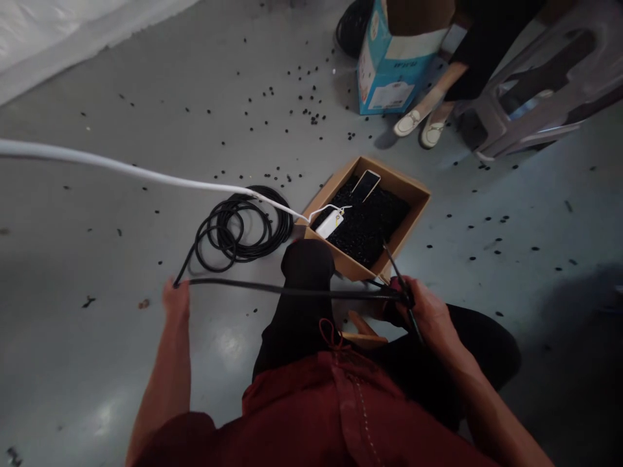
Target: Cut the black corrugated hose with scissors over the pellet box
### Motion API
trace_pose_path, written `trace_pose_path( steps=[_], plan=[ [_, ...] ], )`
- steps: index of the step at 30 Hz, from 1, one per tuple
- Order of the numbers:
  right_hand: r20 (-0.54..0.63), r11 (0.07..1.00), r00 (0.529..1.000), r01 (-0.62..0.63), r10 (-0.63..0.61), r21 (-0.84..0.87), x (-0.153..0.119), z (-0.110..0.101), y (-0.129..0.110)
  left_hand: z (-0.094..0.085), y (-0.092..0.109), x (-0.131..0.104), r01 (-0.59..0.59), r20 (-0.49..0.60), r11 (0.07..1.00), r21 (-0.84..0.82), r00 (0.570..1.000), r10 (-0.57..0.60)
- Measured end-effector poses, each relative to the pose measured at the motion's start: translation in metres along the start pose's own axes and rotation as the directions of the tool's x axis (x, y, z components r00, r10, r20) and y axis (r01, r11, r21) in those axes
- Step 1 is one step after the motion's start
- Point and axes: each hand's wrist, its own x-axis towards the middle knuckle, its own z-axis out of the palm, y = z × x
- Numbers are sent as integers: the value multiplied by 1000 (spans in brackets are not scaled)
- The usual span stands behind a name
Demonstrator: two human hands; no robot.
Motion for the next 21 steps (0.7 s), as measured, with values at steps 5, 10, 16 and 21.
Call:
trace_pose_path(
  steps=[5,10,16,21],
  plan=[
    [20,990,999,30,-33,141,-8,11,-15,104,61,-59,-394,370,883,254,883,288],
    [-54,984,998,-10,20,178,-13,6,-19,215,119,-121,-636,923,753,166,369,108],
    [-219,997,972,-72,79,43,-16,-4,18,211,117,-105,-547,980,831,103,200,11],
    [-506,977,837,-207,208,59,-4,-23,48,138,122,-69,-370,984,913,171,119,-136]
  ],
)
